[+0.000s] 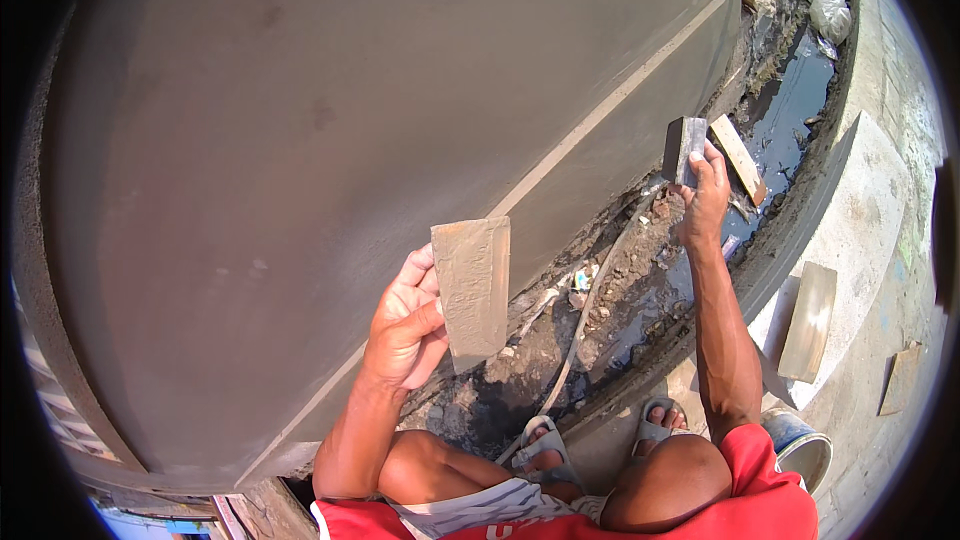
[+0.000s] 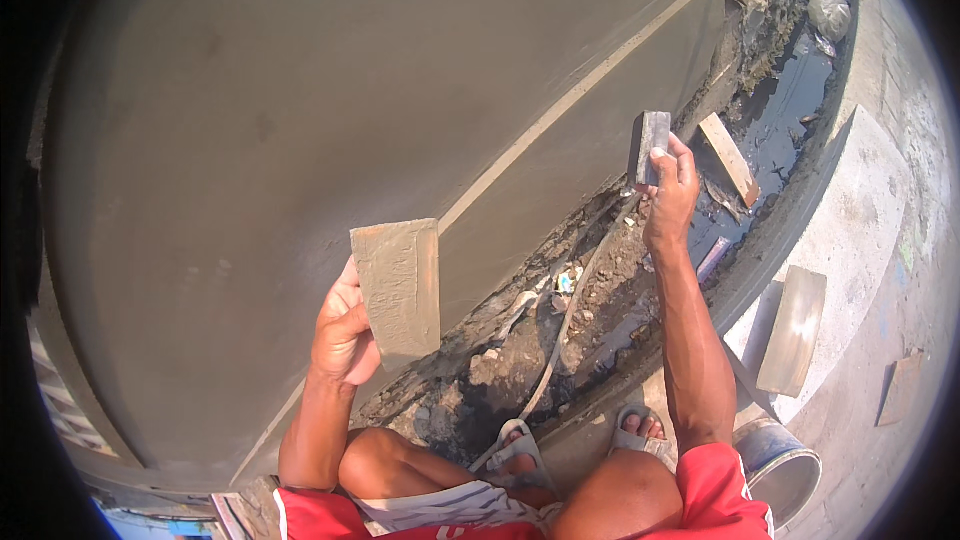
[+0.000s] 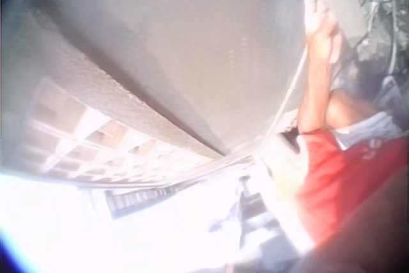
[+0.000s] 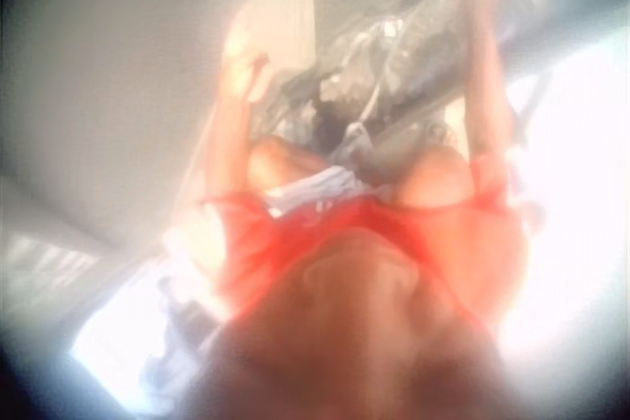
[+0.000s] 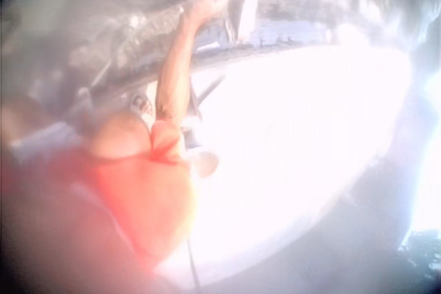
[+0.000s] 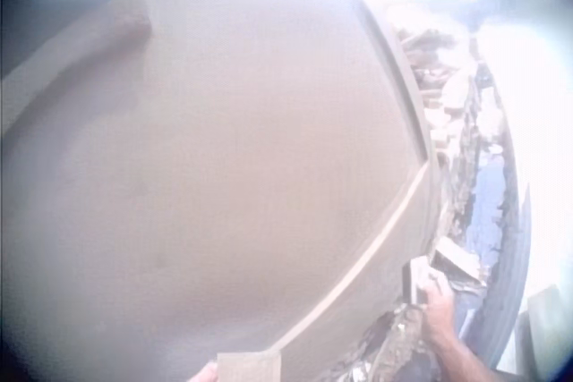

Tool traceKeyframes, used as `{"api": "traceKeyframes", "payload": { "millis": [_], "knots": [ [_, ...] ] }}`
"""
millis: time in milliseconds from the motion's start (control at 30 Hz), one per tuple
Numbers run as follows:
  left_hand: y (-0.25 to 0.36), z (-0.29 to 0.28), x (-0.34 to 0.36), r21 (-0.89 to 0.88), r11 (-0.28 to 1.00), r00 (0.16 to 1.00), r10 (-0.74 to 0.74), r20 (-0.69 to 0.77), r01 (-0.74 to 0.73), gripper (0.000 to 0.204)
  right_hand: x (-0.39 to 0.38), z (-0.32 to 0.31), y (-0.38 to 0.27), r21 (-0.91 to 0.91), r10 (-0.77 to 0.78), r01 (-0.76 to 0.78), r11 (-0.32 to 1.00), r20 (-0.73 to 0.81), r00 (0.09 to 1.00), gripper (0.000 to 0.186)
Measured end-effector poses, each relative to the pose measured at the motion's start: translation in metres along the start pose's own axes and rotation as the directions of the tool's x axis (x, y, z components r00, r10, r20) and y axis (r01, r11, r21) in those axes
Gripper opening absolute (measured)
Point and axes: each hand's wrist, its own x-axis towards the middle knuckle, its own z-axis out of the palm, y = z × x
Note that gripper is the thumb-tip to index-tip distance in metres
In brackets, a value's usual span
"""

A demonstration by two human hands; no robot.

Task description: The person smooths a freshly plastered wall using a small rectangular trowel and a larger flat trowel. They repeatedly scrape and level the surface along a vertical line, occasionally switching tools and adjusting grip to refine the finish.

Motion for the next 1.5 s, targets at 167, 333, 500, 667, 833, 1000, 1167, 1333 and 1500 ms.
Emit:
{"api": "traceKeyframes", "payload": {
  "millis": [167, 333, 500, 667, 833, 1000, 1167, 1333, 1500],
  "knots": [
    [-0.004, -0.002, 0.001, 0.009, 1.000, 1.000, 0.024, 0.010, -0.024, 0.058, -0.057, 0.027, -0.051, 0.028, 0.035, -0.047, 0.998, 0.339, 0.940, 0.043],
    [-0.005, 0.003, -0.011, 0.117, 0.992, 0.998, 0.056, -0.031, -0.052, 0.058, -0.099, 0.040, -0.067, -0.119, 0.098, -0.039, 0.992, 0.549, 0.830, 0.039],
    [-0.005, 0.005, -0.013, 0.126, 0.990, 0.998, 0.063, -0.028, -0.059, 0.059, -0.112, 0.034, -0.070, -0.187, 0.106, 0.011, 0.982, 0.602, 0.791, 0.039],
    [-0.008, 0.005, -0.011, 0.087, 0.996, 0.999, -0.005, -0.041, 0.009, 0.057, -0.116, 0.033, -0.076, -0.205, 0.056, 0.096, 0.974, 0.630, 0.775, 0.040],
    [-0.007, -0.006, -0.013, 0.028, 0.999, 0.998, -0.041, -0.043, 0.043, 0.056, -0.121, 0.041, -0.086, -0.155, 0.118, -0.018, 0.988, 0.669, 0.734, 0.041],
    [-0.007, -0.014, -0.010, 0.102, 0.989, 0.993, -0.103, -0.065, 0.109, 0.055, -0.125, 0.046, -0.087, -0.239, 0.108, 0.096, 0.966, 0.713, 0.692, 0.038],
    [-0.004, -0.008, -0.009, 0.109, 0.988, 0.992, -0.099, -0.072, 0.107, 0.053, -0.125, 0.051, -0.080, -0.231, 0.111, 0.083, 0.969, 0.716, 0.690, 0.039],
    [-0.016, -0.005, -0.005, 0.167, 0.981, 0.995, -0.093, -0.020, 0.095, 0.055, -0.109, 0.034, -0.058, -0.300, 0.220, -0.027, 0.954, 0.633, 0.742, 0.041],
    [-0.021, -0.001, -0.012, 0.278, 0.951, 0.990, -0.111, -0.092, 0.132, 0.060, -0.113, 0.022, -0.030, -0.307, 0.319, -0.166, 0.937, 0.565, 0.761, 0.040]
  ]
}}
